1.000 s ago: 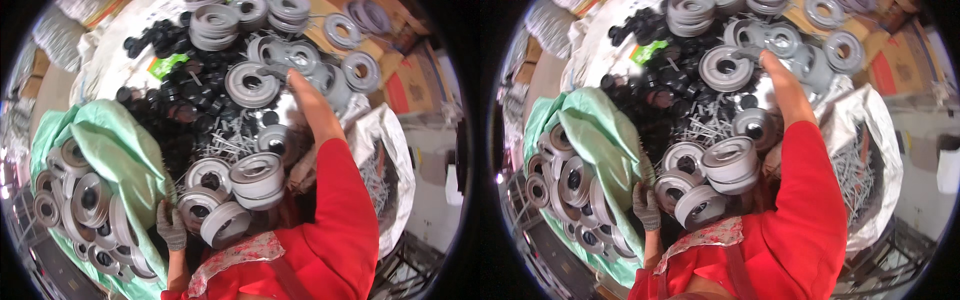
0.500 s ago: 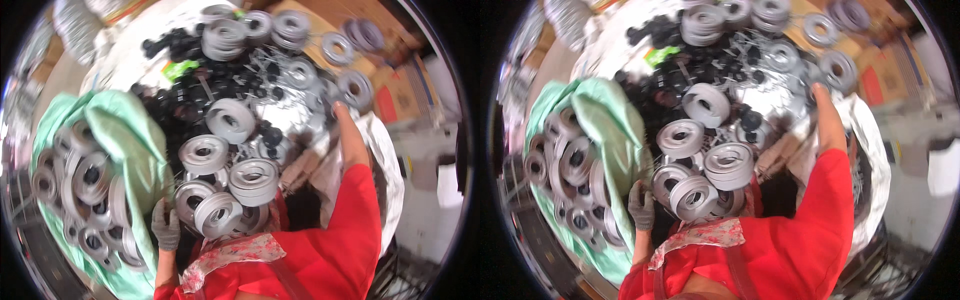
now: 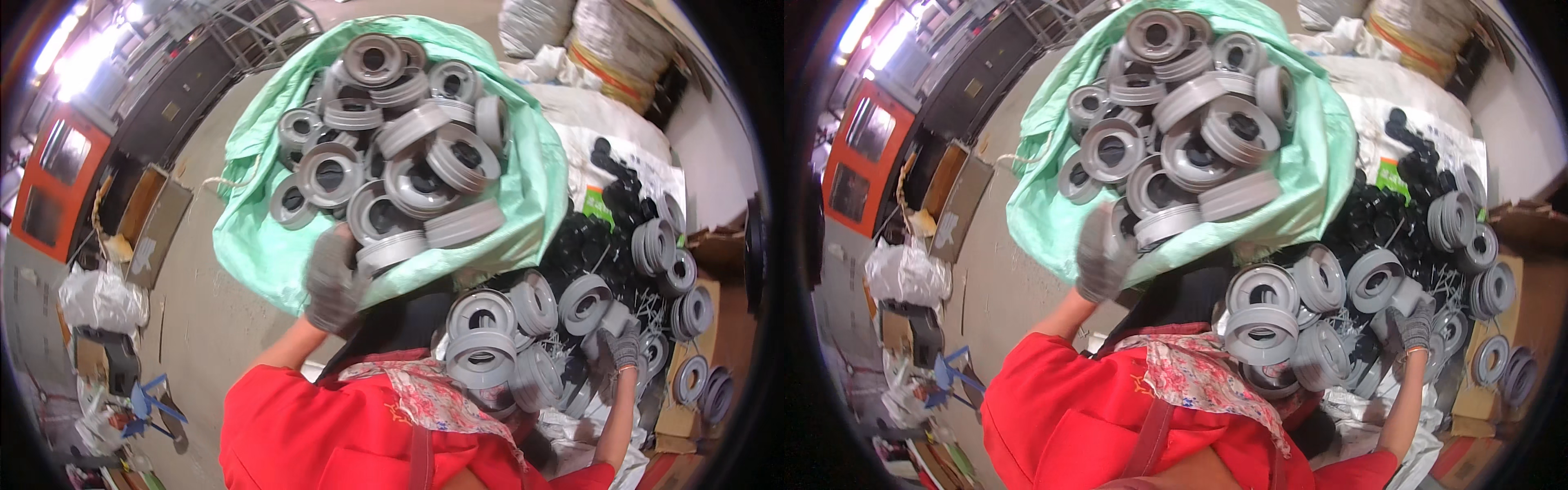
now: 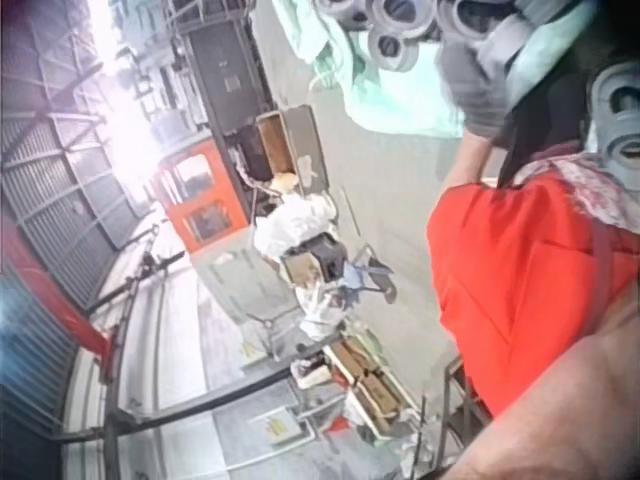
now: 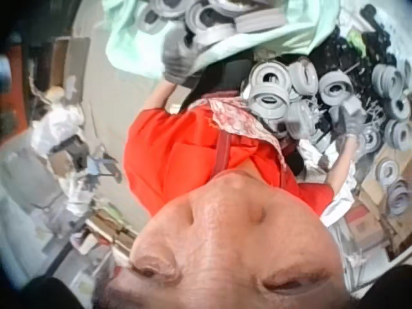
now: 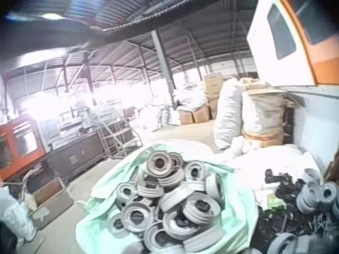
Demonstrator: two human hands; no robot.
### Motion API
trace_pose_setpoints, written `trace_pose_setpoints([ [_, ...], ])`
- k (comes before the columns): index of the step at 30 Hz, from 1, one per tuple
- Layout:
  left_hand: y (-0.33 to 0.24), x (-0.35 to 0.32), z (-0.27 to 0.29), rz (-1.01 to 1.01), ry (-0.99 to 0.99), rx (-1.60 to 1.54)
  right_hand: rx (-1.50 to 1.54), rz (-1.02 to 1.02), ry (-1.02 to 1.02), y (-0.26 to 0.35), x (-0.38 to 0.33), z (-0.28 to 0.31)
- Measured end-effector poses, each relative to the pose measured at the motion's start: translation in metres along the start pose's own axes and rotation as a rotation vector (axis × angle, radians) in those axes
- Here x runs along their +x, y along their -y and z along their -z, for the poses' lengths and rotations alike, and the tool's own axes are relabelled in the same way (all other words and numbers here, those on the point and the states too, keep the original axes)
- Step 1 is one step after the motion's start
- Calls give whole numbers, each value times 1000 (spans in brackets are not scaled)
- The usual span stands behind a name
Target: The person sits on the floor and repeatedly picks up gray circular parts and black inserts, then presses the inserts into the parts. The assembled units are placed into a green sack.
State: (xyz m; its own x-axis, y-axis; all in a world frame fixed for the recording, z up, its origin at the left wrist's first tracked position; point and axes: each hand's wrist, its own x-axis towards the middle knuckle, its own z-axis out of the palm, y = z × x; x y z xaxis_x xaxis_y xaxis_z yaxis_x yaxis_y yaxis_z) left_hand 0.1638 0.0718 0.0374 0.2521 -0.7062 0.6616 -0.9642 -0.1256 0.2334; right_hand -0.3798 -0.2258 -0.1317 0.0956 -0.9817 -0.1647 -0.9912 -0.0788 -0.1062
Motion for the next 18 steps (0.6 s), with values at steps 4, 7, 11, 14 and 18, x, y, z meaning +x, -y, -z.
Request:
trace_pose_setpoints([
  [4, 156, -75, 33, 758, -256, 480, 244, 245, -117, 108, -20, 67],
  [7, 225, -149, 58, 1566, -196, -402, 1164, -129, 357, 199, 6, 83],
  [11, 253, -221, 14, 1665, -349, -1381, 1414, -214, 538, 333, 39, 55],
  [14, 241, -141, -11, 1608, -286, -1056, 919, 250, 35, 268, 135, -7],
  [18, 279, -44, 63, 910, -402, -902, 1701, 247, 134, 366, 95, 51],
])
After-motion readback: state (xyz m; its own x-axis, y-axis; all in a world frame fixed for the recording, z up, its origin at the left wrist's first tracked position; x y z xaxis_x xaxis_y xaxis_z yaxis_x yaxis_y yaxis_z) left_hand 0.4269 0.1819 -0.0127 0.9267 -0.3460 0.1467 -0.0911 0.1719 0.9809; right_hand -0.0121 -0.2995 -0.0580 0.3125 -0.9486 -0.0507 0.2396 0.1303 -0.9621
